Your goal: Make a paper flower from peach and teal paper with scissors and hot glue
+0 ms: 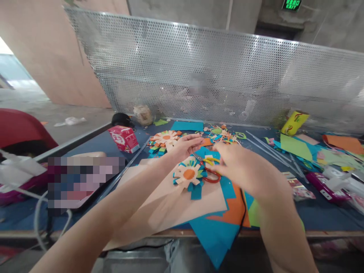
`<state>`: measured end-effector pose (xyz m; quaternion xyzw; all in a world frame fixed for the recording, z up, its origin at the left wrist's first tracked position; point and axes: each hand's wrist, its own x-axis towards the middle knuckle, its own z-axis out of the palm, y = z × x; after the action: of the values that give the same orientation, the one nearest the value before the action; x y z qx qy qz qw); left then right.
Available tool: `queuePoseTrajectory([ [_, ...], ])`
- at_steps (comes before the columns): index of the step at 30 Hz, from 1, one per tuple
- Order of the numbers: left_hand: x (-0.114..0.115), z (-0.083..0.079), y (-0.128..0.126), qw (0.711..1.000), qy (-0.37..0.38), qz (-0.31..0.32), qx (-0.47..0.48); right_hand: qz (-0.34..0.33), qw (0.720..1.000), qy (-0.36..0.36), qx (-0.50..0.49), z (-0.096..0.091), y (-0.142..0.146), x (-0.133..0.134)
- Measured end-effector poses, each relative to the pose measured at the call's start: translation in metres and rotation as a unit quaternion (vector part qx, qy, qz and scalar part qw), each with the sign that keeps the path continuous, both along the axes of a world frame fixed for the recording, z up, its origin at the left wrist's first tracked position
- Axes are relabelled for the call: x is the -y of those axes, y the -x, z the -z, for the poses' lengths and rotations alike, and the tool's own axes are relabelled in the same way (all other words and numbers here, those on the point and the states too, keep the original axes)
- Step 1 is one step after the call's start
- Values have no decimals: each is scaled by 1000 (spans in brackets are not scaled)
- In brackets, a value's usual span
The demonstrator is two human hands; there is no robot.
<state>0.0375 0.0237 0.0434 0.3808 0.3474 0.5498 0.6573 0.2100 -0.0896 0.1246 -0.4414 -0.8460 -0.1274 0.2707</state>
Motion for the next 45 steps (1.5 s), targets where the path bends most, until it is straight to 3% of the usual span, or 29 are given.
queuePoseTrajectory([
  [3,20,1,2,999,21,29,36,27,992,108,65,10,14,-34],
  [6,31,7,3,997,44,36,51,29,993,102,56,27,22,-47],
  [13,41,16,1,992,87,47,81,6,997,56,58,59,22,-54],
  [19,39,22,3,992,62,61,88,-6,998,-34,46,73,17,-55],
  [25,44,20,1,993,82,46,76,-49,992,-95,61,86,11,-60],
  [31,44,25,-2,993,73,50,76,-59,987,-118,94,94,5,-68],
  [37,44,22,-1,990,93,55,88,-46,969,-206,126,92,2,-70],
  [45,41,16,5,987,117,75,83,-27,992,-122,25,89,-3,-71],
])
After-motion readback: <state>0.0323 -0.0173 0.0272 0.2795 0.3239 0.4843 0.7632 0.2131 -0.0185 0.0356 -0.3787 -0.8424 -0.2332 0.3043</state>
